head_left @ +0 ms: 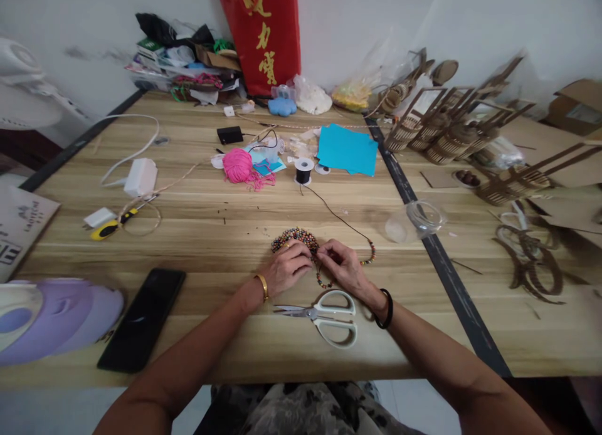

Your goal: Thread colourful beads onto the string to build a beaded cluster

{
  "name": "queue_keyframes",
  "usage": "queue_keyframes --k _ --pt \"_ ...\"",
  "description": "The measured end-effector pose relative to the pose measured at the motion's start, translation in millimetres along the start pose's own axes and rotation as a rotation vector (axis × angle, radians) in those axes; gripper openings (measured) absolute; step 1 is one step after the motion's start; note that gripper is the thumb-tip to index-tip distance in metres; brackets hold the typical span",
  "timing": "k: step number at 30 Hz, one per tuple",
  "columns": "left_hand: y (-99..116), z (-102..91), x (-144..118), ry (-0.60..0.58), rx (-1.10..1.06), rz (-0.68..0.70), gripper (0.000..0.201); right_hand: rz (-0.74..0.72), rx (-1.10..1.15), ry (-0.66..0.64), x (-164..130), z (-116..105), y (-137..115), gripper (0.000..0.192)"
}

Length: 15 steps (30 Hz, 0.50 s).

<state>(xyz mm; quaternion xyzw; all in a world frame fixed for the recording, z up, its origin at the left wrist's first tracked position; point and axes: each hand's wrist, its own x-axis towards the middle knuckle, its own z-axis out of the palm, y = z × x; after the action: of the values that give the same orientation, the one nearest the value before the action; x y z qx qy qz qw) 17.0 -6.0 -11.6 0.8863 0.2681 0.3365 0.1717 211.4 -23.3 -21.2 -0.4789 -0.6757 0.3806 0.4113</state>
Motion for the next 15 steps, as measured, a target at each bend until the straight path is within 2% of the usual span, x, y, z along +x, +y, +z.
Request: queue_keyframes --k 7,12,15 --pt "1.6 -2.7 3.6 0.181 -0.249 -0.232 0.012 -0.006 0.003 -0.011 -0.2 -0.2 0.4 0.023" --pt "1.5 -5.5 2.7 0.175 -0.443 -0.423 0.013 -0.032 -0.029 -0.025 0.1 0.1 -1.4 0.022" --pt "-1.7 -6.3 1.0 0.16 -0.525 -0.48 0.014 -0.065 -0.045 -0.047 -0.4 -0.2 -4.8 0.02"
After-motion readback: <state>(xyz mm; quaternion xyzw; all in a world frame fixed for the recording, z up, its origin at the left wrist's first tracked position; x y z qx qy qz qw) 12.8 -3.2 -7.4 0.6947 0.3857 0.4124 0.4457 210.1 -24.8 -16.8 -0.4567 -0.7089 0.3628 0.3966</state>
